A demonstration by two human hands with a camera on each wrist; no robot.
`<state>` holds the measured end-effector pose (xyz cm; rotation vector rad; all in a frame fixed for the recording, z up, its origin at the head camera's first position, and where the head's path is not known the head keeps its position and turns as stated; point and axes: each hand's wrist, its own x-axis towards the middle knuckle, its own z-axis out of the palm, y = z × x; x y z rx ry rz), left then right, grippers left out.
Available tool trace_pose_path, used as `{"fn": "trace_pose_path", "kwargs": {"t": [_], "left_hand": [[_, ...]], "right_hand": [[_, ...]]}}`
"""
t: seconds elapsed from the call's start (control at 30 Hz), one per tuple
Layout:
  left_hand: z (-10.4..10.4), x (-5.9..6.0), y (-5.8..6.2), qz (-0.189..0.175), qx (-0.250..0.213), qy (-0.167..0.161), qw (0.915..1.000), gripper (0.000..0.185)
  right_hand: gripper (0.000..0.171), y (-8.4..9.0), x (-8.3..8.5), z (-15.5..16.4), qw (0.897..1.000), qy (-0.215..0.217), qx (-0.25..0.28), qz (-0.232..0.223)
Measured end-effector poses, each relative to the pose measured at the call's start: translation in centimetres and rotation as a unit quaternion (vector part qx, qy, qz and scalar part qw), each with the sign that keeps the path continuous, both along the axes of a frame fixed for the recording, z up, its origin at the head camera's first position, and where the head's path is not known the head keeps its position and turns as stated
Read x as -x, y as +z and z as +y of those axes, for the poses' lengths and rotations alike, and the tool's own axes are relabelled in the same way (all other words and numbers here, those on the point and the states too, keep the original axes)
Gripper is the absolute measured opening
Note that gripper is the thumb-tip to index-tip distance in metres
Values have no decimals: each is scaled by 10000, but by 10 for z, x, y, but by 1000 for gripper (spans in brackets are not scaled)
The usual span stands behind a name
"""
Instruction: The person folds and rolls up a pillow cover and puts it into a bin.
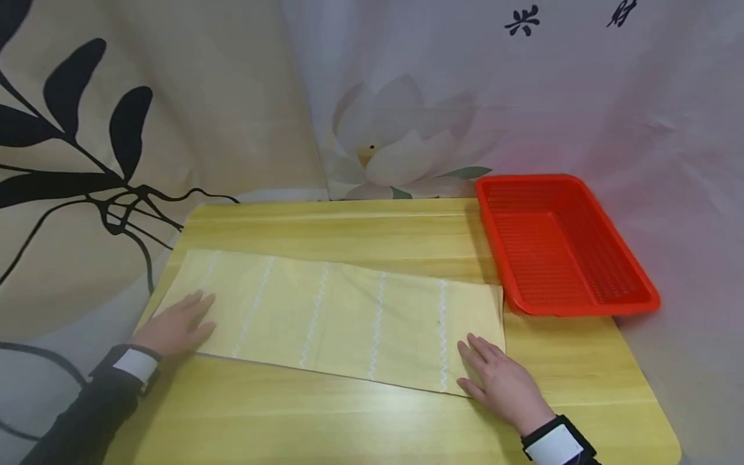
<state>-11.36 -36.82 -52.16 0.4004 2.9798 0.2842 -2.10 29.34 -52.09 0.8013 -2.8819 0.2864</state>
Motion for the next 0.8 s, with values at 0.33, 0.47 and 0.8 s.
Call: {"fn": "trace_pose_path", "kwargs": {"t": [0.33, 0.47, 0.8], "left_hand": [[1, 14, 8, -163, -54, 128, 9998, 70], [19, 3, 13, -59, -131, 259, 9996, 70], [83, -19, 14, 216, -1, 824, 9964, 73]], "right_hand": [[65, 4, -10, -13, 9998, -7, -114, -158], [61, 11, -3, -16, 9998, 53, -103, -189], [68, 13, 65, -22, 9987, 493, 127, 43]]}}
